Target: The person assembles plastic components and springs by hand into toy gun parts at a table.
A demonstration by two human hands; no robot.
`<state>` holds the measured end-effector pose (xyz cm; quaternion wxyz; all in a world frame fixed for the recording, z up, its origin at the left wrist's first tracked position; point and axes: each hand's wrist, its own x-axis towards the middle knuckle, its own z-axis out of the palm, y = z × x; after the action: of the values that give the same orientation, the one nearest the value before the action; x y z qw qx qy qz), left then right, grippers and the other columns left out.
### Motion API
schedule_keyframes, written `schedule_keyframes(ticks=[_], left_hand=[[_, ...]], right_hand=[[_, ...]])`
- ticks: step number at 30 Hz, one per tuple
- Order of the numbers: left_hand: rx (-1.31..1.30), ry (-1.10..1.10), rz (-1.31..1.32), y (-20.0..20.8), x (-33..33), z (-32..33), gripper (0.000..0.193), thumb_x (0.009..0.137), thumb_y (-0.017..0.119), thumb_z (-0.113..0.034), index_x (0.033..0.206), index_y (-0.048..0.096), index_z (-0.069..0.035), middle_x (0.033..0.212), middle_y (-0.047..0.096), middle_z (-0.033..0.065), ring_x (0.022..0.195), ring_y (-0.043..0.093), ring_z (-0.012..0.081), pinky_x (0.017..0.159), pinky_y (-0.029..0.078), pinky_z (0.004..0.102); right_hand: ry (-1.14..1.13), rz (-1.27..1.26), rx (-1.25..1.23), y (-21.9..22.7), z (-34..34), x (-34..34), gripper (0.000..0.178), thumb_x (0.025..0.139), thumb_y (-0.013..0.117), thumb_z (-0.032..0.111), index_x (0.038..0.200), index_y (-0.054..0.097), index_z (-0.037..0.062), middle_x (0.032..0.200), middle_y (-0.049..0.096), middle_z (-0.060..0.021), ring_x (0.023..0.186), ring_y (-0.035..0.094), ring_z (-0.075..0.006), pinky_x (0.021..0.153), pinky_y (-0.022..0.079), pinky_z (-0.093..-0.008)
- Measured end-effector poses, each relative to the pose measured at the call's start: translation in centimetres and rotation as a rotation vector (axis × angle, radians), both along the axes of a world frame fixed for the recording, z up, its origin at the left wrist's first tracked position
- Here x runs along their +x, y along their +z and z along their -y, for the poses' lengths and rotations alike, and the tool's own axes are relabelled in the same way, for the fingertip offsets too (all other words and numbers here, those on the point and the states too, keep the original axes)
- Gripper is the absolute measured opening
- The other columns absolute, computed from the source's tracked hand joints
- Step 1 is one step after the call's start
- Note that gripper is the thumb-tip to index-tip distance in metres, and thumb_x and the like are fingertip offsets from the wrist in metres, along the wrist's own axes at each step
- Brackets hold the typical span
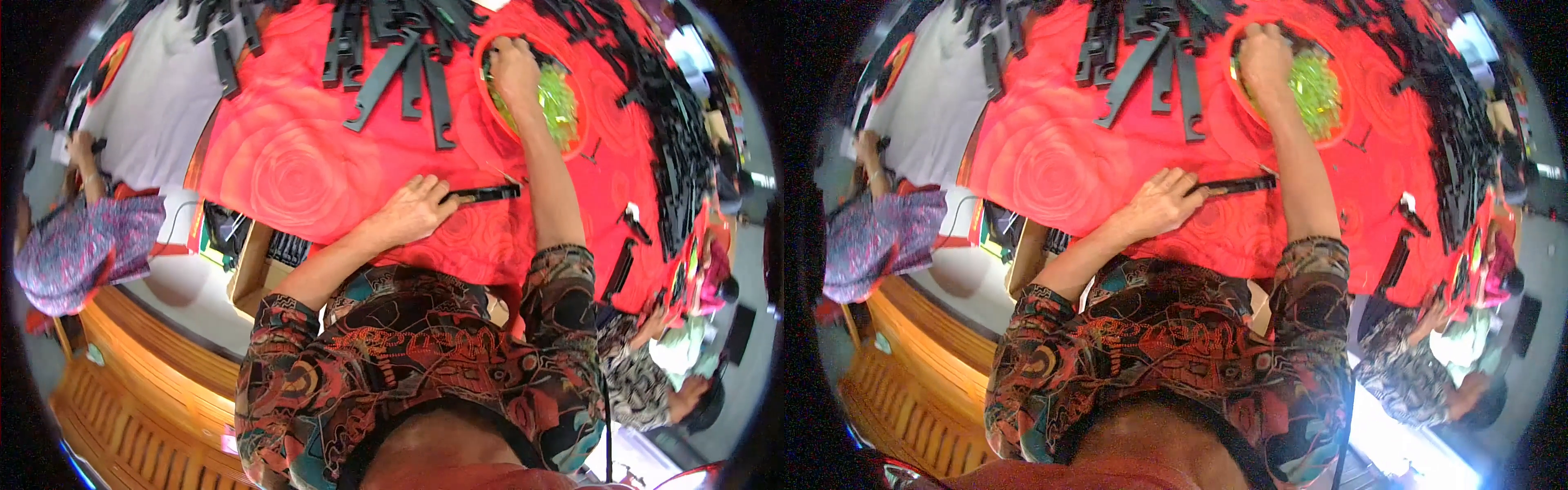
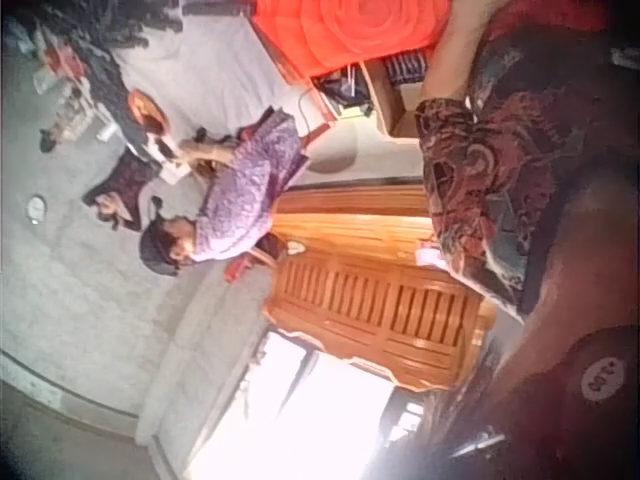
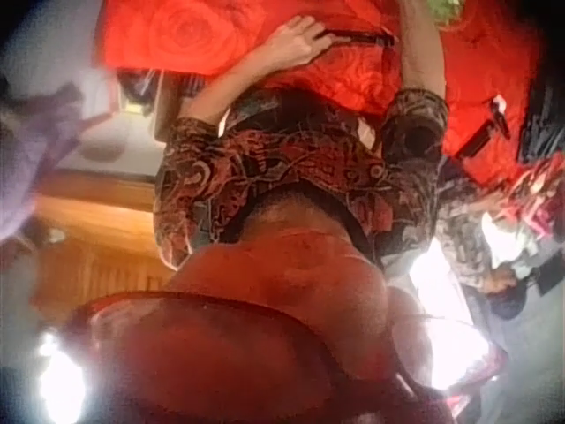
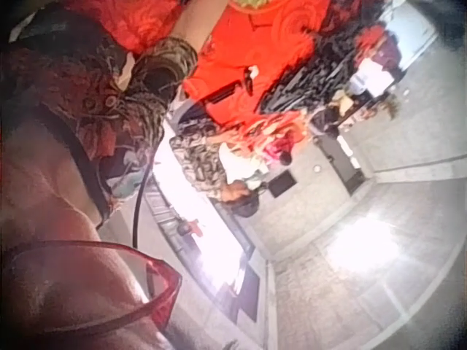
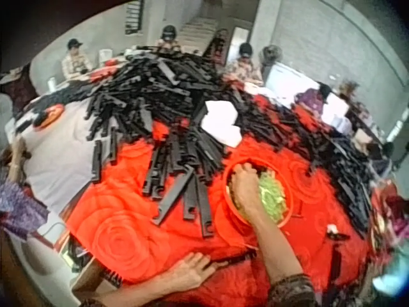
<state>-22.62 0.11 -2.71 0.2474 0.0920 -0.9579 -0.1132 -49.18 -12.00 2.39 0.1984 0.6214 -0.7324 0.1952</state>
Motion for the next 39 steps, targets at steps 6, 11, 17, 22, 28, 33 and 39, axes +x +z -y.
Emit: schedule_keyframes(ticks=[6,11,17,22,28,33,39], left_hand=[[-0.018,0.040,-0.059,-0.5,0.1,0.2,0.027,0.075,0.055,-0.016,0.099,0.061,-0.007,0.090,0.054,0.0107,0.086,0.051,0.0256,0.071,0.046,0.0367],[-0.036,0.046,-0.041,-0.7,0.2,0.2,0.026,0.075,0.055,-0.016,0.098,0.061,-0.007,0.092,0.055,0.0113,0.088,0.052,0.0263,0.072,0.046,0.0370],[-0.052,0.064,-0.078,-0.6,0.6,0.3,0.029,0.076,0.061,-0.021,0.100,0.061,-0.005,0.098,0.055,0.0127,0.092,0.052,0.0273,0.077,0.046,0.0379],[-0.076,0.111,-0.284,1.0,0.7,0.6,0.031,0.071,0.071,-0.020,0.097,0.062,-0.006,0.099,0.057,0.0118,0.090,0.054,0.0260,0.074,0.045,0.0385],[0.317,0.245,-0.560,1.8,1.4,1.0,0.019,0.073,0.066,-0.002,0.091,0.063,-0.002,0.082,0.059,0.0119,0.077,0.058,0.0288,0.071,0.047,0.0369],[1.299,0.253,-0.685,3.1,0.1,0.3,0.016,0.086,0.064,-0.011,0.095,0.062,0.002,0.083,0.064,0.0019,0.070,0.054,0.0050,0.063,0.046,0.0220],[1.489,0.205,-0.507,2.8,1.3,-0.8,0.008,0.086,0.063,-0.009,0.086,0.064,-0.001,0.072,0.062,0.0005,0.066,0.053,0.0047,0.059,0.045,0.0214]], right_hand=[[0.152,-0.019,-0.197,0.0,-0.4,0.8,0.012,0.076,0.063,0.016,0.087,0.060,0.0116,0.081,0.056,-0.0150,0.077,0.059,-0.0369,0.068,0.049,-0.0467],[0.157,0.149,-0.211,0.0,-0.5,0.6,0.013,0.075,0.062,0.016,0.085,0.057,0.0094,0.083,0.056,-0.0131,0.079,0.058,-0.0366,0.067,0.046,-0.0470],[0.183,0.375,-0.315,0.1,-0.6,-0.3,0.013,0.073,0.065,0.014,0.082,0.058,0.0078,0.077,0.056,-0.0119,0.074,0.058,-0.0303,0.065,0.046,-0.0416],[0.268,1.335,-0.463,1.3,-2.7,-0.3,0.006,0.079,0.065,0.004,0.082,0.060,0.0024,0.072,0.061,-0.0053,0.060,0.056,-0.0132,0.057,0.048,-0.0260],[0.288,1.703,-0.343,1.5,-10.5,4.5,0.003,0.081,0.061,0.001,0.083,0.059,0.0005,0.074,0.062,-0.0063,0.057,0.055,-0.0116,0.056,0.047,-0.0237],[0.289,1.824,-0.327,0.3,-15.6,10.4,0.003,0.082,0.060,-0.001,0.083,0.058,0.0010,0.074,0.060,-0.0047,0.061,0.056,-0.0113,0.058,0.046,-0.0233],[0.284,1.800,-0.200,-1.9,-19.5,13.4,0.007,0.083,0.061,-0.001,0.088,0.057,0.0021,0.077,0.059,-0.0031,0.065,0.055,-0.0099,0.062,0.046,-0.0228]])
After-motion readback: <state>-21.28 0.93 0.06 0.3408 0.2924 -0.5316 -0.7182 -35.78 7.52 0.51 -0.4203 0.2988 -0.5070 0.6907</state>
